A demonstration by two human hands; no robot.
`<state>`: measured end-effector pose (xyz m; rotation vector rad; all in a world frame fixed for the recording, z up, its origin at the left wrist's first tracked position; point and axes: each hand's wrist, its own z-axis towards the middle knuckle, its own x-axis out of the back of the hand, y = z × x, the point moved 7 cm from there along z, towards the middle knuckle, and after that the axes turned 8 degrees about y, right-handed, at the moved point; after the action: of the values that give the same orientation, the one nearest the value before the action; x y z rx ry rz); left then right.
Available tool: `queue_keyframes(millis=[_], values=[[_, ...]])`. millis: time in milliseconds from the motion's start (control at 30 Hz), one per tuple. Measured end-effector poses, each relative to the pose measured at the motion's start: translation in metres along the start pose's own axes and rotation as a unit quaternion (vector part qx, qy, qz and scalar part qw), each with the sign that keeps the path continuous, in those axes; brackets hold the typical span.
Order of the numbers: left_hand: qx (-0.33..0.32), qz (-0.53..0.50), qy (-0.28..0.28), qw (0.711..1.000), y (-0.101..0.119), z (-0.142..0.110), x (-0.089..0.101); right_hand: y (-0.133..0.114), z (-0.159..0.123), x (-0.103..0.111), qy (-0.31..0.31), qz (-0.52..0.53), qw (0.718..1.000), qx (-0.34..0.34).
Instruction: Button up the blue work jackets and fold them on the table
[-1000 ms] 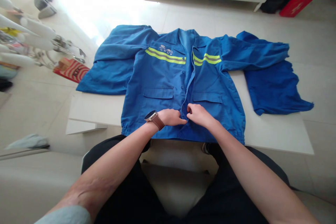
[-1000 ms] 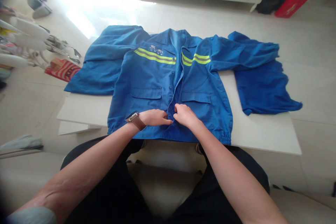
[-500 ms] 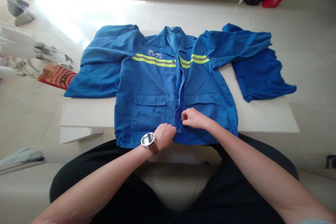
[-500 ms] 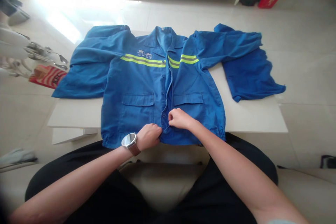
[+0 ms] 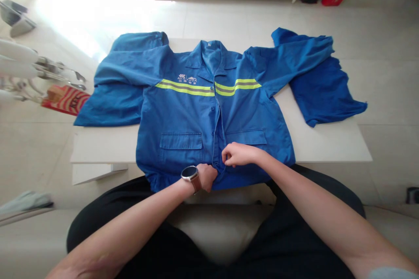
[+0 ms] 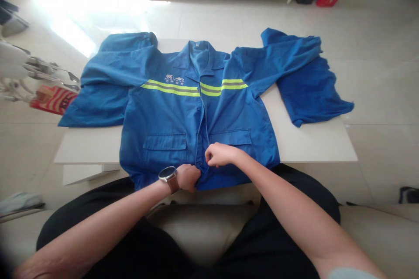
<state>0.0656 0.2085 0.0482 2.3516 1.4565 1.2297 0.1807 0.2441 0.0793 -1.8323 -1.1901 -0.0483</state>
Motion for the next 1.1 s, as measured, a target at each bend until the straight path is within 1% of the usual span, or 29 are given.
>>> queue_keyframes(millis=[67,100,133,167,200,233,267,300,333,367,400,500,633,833,1000,1100], values=[[0.012,-0.096,-0.095,0.991,-0.007,-0.002,0.019,-0.004,0.005,0.027,0.108,-0.04,0.993,0.008],[0.011,-0.136,-0.114,0.984,-0.012,-0.002,0.034,-0.006,0.005,0.04,0.168,-0.06,0.984,0.007],[0.009,-0.166,-0.109,0.98,-0.017,-0.002,0.051,-0.007,0.005,0.051,0.221,-0.076,0.972,0.003],[0.012,-0.189,-0.077,0.979,-0.024,0.0,0.069,-0.008,0.005,0.059,0.261,-0.087,0.961,-0.002],[0.022,-0.197,-0.015,0.98,-0.033,0.003,0.089,-0.009,0.006,0.065,0.291,-0.095,0.952,-0.003],[0.038,-0.196,0.063,0.978,-0.042,0.006,0.109,-0.009,0.007,0.069,0.313,-0.098,0.945,0.004],[0.058,-0.184,0.15,0.97,-0.051,0.007,0.126,-0.011,0.008,0.071,0.33,-0.1,0.938,0.017],[0.075,-0.164,0.228,0.957,-0.057,0.006,0.139,-0.012,0.01,0.073,0.345,-0.099,0.933,0.035],[0.087,-0.141,0.281,0.945,-0.06,0.006,0.147,-0.015,0.011,0.073,0.356,-0.1,0.927,0.056],[0.093,-0.122,0.312,0.938,-0.061,0.008,0.149,-0.017,0.012,0.073,0.367,-0.104,0.921,0.078],[0.094,-0.109,0.323,0.935,-0.06,0.011,0.148,-0.02,0.013,0.073,0.376,-0.112,0.915,0.097],[0.083,-0.084,0.315,0.942,-0.054,0.021,0.138,-0.027,0.014,0.073,0.386,-0.15,0.901,0.129],[0.056,-0.061,0.325,0.942,-0.048,0.023,0.135,-0.031,0.015,0.069,0.373,-0.181,0.902,0.122],[0.029,-0.135,0.342,0.93,-0.05,0.019,0.141,-0.028,0.022,0.064,0.352,-0.183,0.913,0.092],[0.016,-0.229,0.326,0.917,-0.049,0.017,0.143,-0.024,0.026,0.072,0.342,-0.193,0.917,0.072],[0.002,-0.262,0.321,0.91,-0.047,0.014,0.145,-0.021,0.027,0.077,0.346,-0.159,0.921,0.076]])
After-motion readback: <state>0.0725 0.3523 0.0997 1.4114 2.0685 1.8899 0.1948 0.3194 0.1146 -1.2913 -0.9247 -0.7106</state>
